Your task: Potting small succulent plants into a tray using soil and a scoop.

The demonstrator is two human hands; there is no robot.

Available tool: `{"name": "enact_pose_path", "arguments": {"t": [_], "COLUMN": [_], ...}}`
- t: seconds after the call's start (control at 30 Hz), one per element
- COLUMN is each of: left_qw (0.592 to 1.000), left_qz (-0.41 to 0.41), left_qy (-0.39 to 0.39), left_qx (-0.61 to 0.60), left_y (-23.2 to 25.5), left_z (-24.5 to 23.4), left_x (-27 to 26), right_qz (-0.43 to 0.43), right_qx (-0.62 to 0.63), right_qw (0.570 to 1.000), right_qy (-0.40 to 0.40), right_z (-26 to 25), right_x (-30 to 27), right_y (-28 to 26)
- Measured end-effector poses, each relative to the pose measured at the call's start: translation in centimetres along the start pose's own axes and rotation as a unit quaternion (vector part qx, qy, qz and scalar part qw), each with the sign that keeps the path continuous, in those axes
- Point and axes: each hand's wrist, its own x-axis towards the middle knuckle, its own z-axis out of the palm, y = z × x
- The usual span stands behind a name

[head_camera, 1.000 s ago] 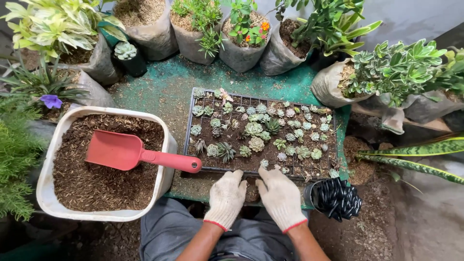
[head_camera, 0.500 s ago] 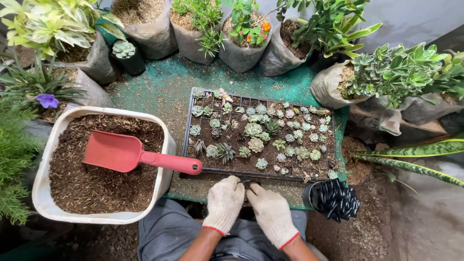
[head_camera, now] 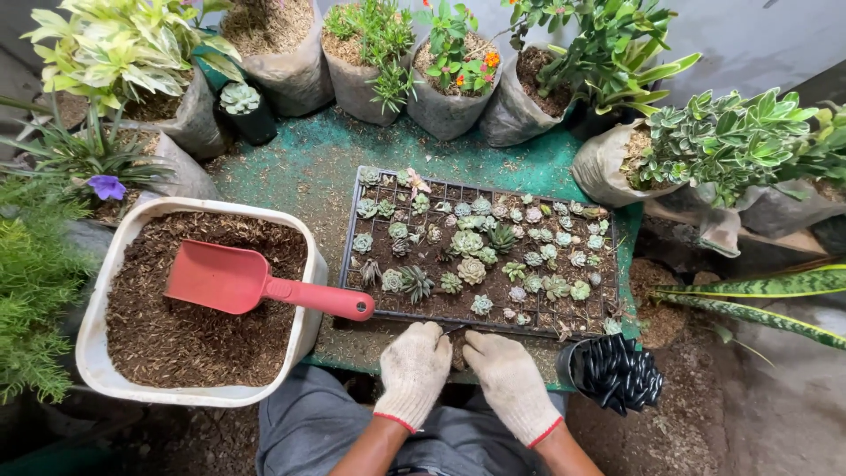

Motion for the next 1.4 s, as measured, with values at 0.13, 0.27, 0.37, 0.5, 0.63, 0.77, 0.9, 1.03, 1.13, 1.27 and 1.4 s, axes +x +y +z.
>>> {"name": "enact_pose_path", "arguments": {"t": [0.13, 0.27, 0.37, 0.5, 0.63, 0.77, 0.9, 1.03, 1.13, 1.27, 1.4], "left_qw": [0.998, 0.995, 0.983, 0.980, 0.993, 0.992, 0.990, 0.996, 0.995, 0.995, 0.995], "left_qz": [-0.029, 0.075, 0.142, 0.169, 0.092, 0.097, 0.109, 0.044, 0.036, 0.051, 0.025], "left_qy": [-0.055, 0.052, 0.071, 0.083, 0.066, 0.022, 0.060, 0.025, 0.053, 0.032, -0.024], "left_qx": [-0.008, 0.049, 0.092, 0.068, 0.021, 0.076, 0.059, 0.074, 0.082, 0.082, 0.094], "left_y": [-0.2, 0.1, 0.0, -0.1, 0.0, -1.1, -2.2, -1.6, -1.4, -0.7, 0.1], "left_z": [-1.0, -1.7, -0.6, -0.9, -2.4, 0.8, 3.2, 2.1, 1.5, 0.4, -0.6], "left_x": [-0.6, -1.5, -1.7, -2.2, -1.9, 0.0, 0.6, 0.4, 1.0, 0.6, 0.4], "right_qz": [0.048, 0.181, 0.292, 0.342, 0.478, 0.502, 0.482, 0.388, 0.351, 0.380, 0.423], "right_qx": [0.034, 0.101, 0.085, 0.064, 0.094, 0.104, 0.113, 0.113, 0.094, 0.111, 0.125], "right_qw": [0.995, 0.978, 0.952, 0.936, 0.873, 0.853, 0.859, 0.907, 0.924, 0.906, 0.879], "right_qy": [-0.082, -0.020, -0.036, -0.061, 0.009, -0.100, -0.134, -0.116, -0.121, -0.152, -0.182], "right_z": [-1.0, -0.3, 0.3, -0.9, -1.8, -0.8, -0.1, 0.9, 2.0, 0.4, -2.2], "right_x": [-0.3, -1.1, -0.7, 0.3, 0.8, 1.5, 1.9, 2.4, 2.9, 3.3, 4.0], "right_y": [-0.8, -1.3, -2.1, -3.1, -3.5, -3.4, -2.4, -0.2, 0.7, -0.3, -1.6]}}
